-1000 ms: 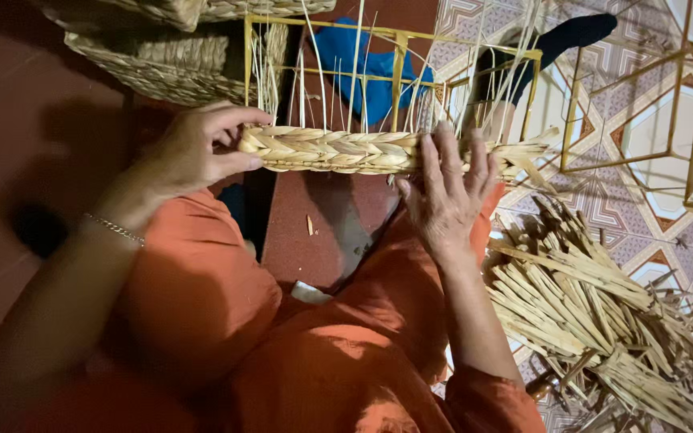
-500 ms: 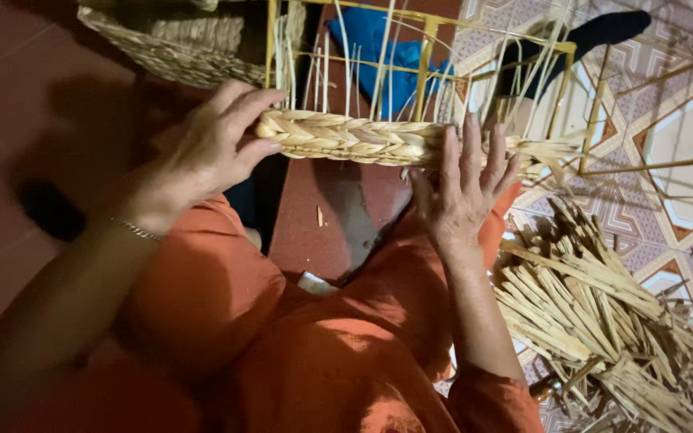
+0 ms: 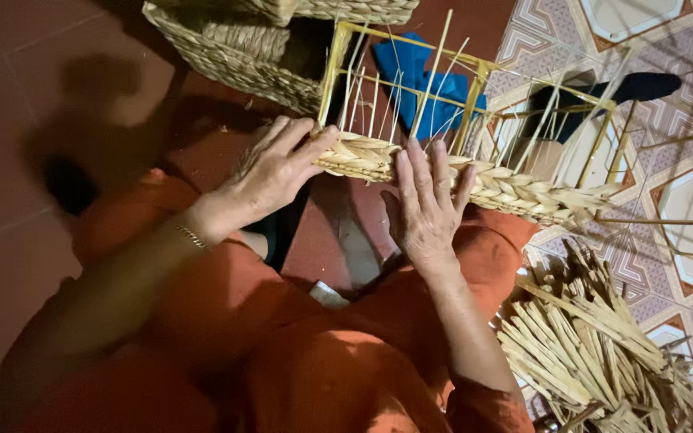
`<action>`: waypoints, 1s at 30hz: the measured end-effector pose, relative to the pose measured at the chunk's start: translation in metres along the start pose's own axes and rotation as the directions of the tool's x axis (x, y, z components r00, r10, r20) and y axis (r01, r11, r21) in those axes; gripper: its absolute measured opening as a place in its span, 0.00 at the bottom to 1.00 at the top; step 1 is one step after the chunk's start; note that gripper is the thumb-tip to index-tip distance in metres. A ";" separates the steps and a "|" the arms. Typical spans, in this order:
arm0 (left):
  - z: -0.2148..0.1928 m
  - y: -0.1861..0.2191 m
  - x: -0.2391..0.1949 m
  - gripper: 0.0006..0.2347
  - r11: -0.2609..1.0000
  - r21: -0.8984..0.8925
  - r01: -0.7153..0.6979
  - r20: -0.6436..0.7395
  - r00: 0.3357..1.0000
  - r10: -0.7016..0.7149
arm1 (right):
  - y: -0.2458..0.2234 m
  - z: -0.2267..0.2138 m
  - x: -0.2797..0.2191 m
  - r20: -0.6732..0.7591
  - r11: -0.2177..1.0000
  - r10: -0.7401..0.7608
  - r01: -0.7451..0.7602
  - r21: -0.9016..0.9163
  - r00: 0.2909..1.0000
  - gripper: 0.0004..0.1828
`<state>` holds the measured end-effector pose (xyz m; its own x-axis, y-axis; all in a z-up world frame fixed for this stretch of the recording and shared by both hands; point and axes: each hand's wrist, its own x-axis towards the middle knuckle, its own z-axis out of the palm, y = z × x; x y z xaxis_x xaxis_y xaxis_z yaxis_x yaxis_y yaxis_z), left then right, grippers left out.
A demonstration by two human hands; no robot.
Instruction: The person weaves a rectangular basket using dried palm leaves and a yellow frame. They interlace the leaves through the frame, trim excess material with scissors, and adjust the weave to maintain shape.
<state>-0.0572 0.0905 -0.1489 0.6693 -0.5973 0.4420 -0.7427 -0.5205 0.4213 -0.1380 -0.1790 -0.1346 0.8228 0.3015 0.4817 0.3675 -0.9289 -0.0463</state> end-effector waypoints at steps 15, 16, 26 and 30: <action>-0.004 -0.018 0.016 0.10 0.569 -0.632 0.525 0.168 0.810 -0.562 | 0.005 0.019 -0.008 -0.079 0.995 0.009 -0.016 -0.095 0.997 0.30; 0.001 -0.020 0.021 0.10 0.579 -0.666 0.471 0.130 0.837 -0.532 | 0.005 0.019 -0.009 -0.076 0.994 0.014 -0.022 -0.103 0.997 0.30; 0.019 -0.040 0.037 0.05 0.450 -0.687 0.571 0.272 0.776 -0.569 | 0.003 0.023 -0.011 -0.096 0.995 0.030 -0.039 -0.093 0.995 0.28; 0.029 -0.043 0.046 0.05 0.610 -0.533 0.587 0.234 0.795 -0.560 | 0.000 0.024 -0.013 -0.104 0.993 0.038 -0.050 -0.107 0.994 0.27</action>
<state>0.0046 0.0679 -0.1695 0.9430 -0.3254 -0.0698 -0.0488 -0.3428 0.9382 -0.1378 -0.1777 -0.1618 0.7866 0.2416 0.5682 0.2780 -0.9603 0.0234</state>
